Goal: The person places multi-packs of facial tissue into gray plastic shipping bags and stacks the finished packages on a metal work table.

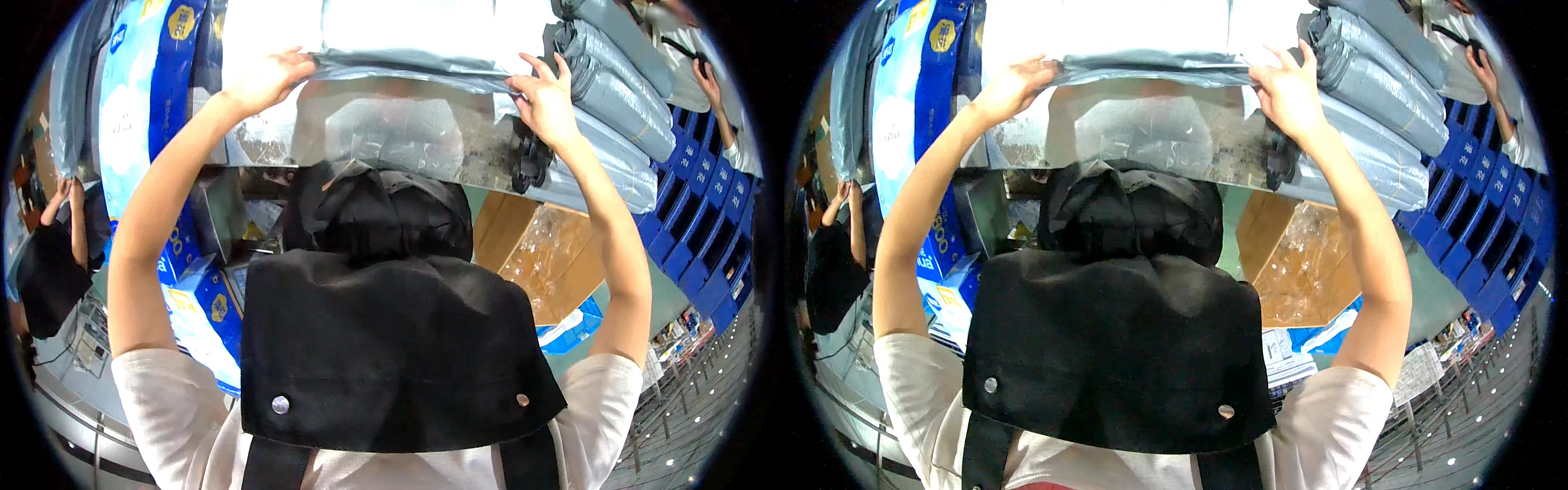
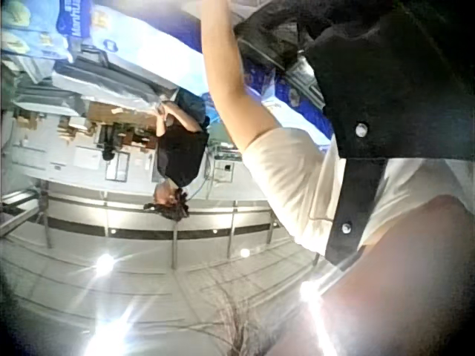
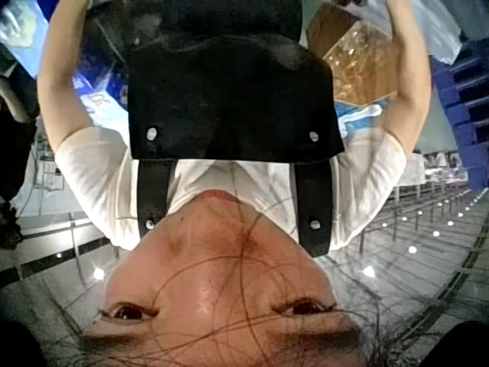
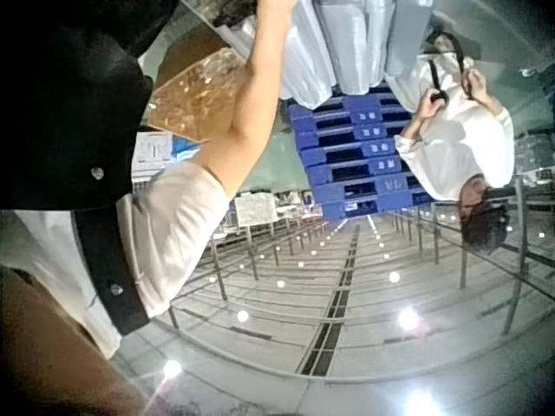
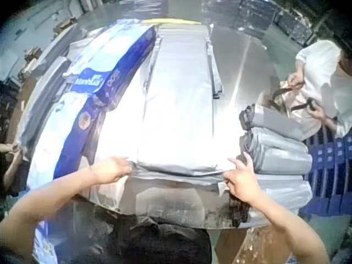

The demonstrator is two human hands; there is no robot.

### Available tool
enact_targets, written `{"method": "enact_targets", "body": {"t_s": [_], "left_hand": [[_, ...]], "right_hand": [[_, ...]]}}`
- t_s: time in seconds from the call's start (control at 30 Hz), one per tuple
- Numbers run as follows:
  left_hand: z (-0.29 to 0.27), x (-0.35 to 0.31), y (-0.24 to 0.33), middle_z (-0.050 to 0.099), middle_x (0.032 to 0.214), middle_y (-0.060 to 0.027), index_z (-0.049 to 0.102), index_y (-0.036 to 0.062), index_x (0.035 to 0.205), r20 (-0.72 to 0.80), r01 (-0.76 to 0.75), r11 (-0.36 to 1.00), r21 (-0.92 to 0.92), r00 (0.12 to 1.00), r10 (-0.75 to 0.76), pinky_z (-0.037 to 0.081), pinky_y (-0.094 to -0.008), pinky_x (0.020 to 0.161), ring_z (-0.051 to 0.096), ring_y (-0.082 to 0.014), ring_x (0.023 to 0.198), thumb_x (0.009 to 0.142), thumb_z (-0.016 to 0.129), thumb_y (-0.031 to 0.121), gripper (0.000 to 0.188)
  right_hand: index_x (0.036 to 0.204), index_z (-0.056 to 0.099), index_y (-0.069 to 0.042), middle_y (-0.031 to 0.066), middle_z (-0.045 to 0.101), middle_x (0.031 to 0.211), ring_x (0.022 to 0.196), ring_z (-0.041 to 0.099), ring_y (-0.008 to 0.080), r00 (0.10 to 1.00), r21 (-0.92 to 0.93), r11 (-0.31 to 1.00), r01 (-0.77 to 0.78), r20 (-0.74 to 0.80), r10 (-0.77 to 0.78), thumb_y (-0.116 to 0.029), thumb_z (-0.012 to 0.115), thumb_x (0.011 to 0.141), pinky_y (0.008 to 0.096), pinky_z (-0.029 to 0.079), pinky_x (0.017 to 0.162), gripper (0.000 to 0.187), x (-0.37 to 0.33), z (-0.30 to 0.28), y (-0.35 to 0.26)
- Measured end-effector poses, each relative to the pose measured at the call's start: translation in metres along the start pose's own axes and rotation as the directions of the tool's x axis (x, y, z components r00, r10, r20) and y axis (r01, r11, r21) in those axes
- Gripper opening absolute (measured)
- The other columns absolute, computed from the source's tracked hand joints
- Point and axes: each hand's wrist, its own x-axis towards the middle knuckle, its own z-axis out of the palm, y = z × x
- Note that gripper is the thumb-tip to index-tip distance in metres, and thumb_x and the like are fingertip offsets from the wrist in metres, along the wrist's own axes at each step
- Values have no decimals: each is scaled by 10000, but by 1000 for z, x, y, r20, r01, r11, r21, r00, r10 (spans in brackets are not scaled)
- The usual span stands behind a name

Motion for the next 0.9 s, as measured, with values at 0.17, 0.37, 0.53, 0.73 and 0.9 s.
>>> {"method": "enact_targets", "body": {"t_s": [0.17, 0.37, 0.53, 0.73, 0.9], "left_hand": [[-50, 43, -48, 604, 803, -156, 536, -6, 797, 93, 240, 958, -160, 969, -227, 456, -388, 843, 590, -352, 820, 691, 588, -39, 123], [-6, 109, -80, 649, 859, -182, 614, -39, 897, -92, 529, 641, -556, 728, -680, 489, -327, 725, 633, -257, 802, 709, 684, 147, 273], [15, 150, -67, 572, 1094, -154, 436, -3, 1247, 60, 61, -50, -997, 182, -982, 486, -348, 810, 599, -254, 899, 831, 582, 314, 543], [-117, 154, -14, 570, 1086, -179, 465, -21, 1223, 348, 39, -368, -929, 428, -834, 492, -340, 796, 595, -263, 896, 795, 570, 423, 626], [-187, 235, 31, 608, 993, -145, 546, -33, 1125, 152, -126, -264, -956, 558, -816, 478, -301, 761, 593, -212, 867, 758, 588, 364, 542]], "right_hand": [[726, 658, -117, 91, 625, 810, 993, 546, 254, 943, 129, 944, -304, 181, 279, -102, 685, 645, 412, 377, 884, 86, 83, 2, 38], [957, 630, 9, 128, 661, 863, 778, 622, 247, 819, 686, 471, -555, 351, 454, -164, 580, 801, 354, 479, 740, 238, 134, 103, 55], [1111, 521, -10, 153, 571, 989, 909, 554, 231, 564, 908, 270, -321, -46, 824, -193, 447, 935, 350, 445, 810, 264, 147, 71, 32], [1331, 381, -17, 142, 481, 1259, 1128, 481, 244, 597, 823, -447, -350, 564, 571, -444, 548, 841, 331, 383, 965, 671, 161, -52, 28], [1426, 124, 19, 240, 386, 1307, 1160, 454, 287, 783, 980, -189, -68, 169, 598, -278, 558, 641, 344, 365, 956, 945, 119, -126, 109]]}}
